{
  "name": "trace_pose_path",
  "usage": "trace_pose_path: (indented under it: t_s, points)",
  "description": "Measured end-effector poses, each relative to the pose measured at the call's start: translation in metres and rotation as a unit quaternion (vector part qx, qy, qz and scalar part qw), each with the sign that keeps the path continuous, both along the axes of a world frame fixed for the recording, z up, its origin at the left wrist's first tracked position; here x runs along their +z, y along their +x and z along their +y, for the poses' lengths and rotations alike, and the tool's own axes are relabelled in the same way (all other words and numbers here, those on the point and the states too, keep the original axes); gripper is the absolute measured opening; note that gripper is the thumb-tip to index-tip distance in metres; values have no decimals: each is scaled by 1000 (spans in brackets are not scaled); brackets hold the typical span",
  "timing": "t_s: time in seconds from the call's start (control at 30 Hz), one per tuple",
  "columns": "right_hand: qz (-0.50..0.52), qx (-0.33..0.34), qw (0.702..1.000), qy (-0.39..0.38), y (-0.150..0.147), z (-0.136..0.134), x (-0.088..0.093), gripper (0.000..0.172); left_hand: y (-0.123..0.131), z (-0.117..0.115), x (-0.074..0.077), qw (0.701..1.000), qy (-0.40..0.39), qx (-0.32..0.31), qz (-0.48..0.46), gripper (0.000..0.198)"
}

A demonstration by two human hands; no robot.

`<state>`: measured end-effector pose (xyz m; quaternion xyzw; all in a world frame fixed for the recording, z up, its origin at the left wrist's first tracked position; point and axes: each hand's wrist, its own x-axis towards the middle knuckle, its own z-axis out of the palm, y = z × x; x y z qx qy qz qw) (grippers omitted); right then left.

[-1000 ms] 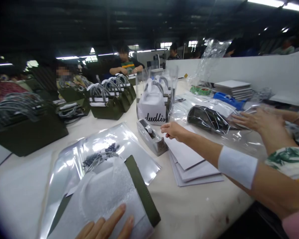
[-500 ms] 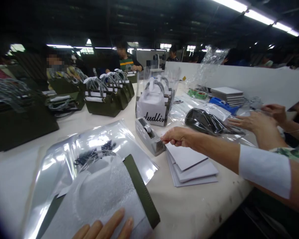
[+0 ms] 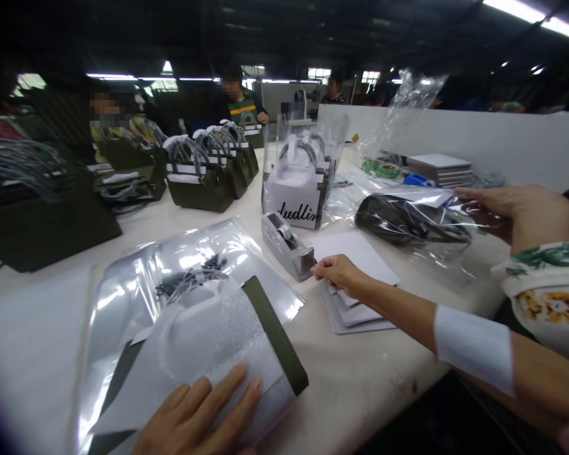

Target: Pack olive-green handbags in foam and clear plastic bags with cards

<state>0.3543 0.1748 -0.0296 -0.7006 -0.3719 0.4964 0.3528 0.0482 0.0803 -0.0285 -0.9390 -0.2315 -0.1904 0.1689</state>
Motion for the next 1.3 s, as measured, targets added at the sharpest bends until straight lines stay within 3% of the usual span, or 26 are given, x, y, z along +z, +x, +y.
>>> trace_pose_path:
  t_s: [0.1,0.17,0.27,0.37,0.57,0.7,0.87,0.93,1.03,1.17,1.3]
  points:
    - [87,49,995,8,-27,-39,36,28,4,-2,4,1000,-22,-2,-10,31]
    - [160,100,981,-36,-49,-68,57,28,5,-4,7,999,-32,-1,-16,30]
    - [212,132,963,-100,-80,-100,70,28,4,-6,9,999,-47,1,-23,31]
    - [203,113,964,-132,-99,-113,67,28,2,-9,9,997,-53,13,-45,37]
    - [156,105,970,-156,-111,-110,55,24,3,-12,8,996,-77,41,-6,47]
    - [122,114,973,-162,-116,-107,51,22,2,-10,4,995,-97,18,17,46]
    - [65,107,978,-167,-122,-110,58,16,3,-6,4,993,-120,13,5,42]
    - [51,94,982,-157,-123,-114,62,24,4,-6,6,992,-126,15,3,42]
    - [55,63,987,-135,-124,-120,63,40,5,-6,9,991,-133,17,-13,46]
    - [78,40,986,-139,-126,-127,56,38,4,-6,7,992,-127,14,-23,60]
    - [117,28,984,-129,-120,-139,52,35,1,-5,5,994,-110,7,15,55]
